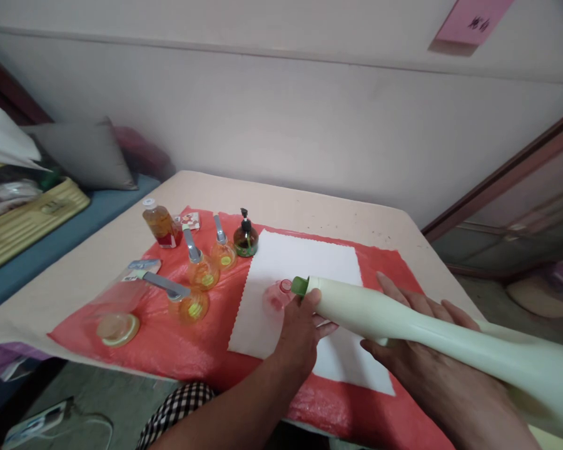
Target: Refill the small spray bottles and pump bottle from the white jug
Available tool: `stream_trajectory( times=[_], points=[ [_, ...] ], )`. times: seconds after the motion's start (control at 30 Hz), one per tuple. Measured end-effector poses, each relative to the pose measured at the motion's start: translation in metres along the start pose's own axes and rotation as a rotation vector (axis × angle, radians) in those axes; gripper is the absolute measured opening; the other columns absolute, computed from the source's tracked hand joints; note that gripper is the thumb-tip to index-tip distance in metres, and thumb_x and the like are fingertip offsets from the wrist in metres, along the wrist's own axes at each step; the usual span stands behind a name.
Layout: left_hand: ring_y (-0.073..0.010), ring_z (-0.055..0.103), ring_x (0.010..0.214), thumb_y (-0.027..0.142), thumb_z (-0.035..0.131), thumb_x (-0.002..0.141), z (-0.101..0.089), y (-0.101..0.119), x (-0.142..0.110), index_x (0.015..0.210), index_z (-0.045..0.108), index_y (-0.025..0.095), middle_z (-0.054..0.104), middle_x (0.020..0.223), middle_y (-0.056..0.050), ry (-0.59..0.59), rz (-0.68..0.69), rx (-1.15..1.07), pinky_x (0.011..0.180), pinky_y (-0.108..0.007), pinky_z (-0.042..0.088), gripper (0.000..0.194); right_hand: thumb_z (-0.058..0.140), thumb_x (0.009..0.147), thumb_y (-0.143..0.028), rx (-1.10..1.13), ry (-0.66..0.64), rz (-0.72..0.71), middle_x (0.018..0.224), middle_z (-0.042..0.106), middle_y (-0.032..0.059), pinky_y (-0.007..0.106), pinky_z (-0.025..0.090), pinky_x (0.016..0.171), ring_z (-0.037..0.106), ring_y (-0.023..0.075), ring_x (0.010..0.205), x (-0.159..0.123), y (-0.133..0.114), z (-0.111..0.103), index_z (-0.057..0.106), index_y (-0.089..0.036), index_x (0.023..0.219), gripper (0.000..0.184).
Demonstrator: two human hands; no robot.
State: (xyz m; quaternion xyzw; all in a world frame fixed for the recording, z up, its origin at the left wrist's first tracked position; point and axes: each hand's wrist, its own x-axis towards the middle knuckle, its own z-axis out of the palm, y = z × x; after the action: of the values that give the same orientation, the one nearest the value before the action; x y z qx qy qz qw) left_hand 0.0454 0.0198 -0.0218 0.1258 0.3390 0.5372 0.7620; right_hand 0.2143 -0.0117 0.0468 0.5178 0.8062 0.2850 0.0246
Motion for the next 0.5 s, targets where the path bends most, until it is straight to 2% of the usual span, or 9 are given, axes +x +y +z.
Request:
stream_trajectory(
  times=[0.27, 0.5],
  points=[
    [-0.0280, 0.067, 0.107, 0.047, 0.069, 0.082, 0.0011, 0.0012, 0.0012, 0.120, 0.059, 0.020, 0.067, 0.125, -0.010, 0.008, -0.005, -0.001, 0.096, -0.048, 0.054, 0.048, 0.043, 0.094, -0.037, 0.090, 0.055, 0.038, 0.114, 0.063, 0.0174, 0.057, 0.041, 0.095, 0.058, 0.0374, 0.109, 0.0014, 0.0027, 0.0030, 0.026, -0.015, 0.156, 0.068],
    [-0.0285, 0.066, 0.109, 0.050, 0.069, 0.082, 0.0006, 0.0015, 0.0007, 0.120, 0.060, 0.019, 0.065, 0.126, -0.012, -0.009, -0.001, 0.004, 0.098, -0.047, 0.052, 0.050, 0.048, 0.094, -0.035, 0.065, 0.070, 0.010, 0.113, 0.063, 0.0192, 0.055, 0.041, 0.094, 0.057, 0.0364, 0.107, 0.0019, 0.0014, -0.0012, 0.030, -0.012, 0.155, 0.067]
  ],
)
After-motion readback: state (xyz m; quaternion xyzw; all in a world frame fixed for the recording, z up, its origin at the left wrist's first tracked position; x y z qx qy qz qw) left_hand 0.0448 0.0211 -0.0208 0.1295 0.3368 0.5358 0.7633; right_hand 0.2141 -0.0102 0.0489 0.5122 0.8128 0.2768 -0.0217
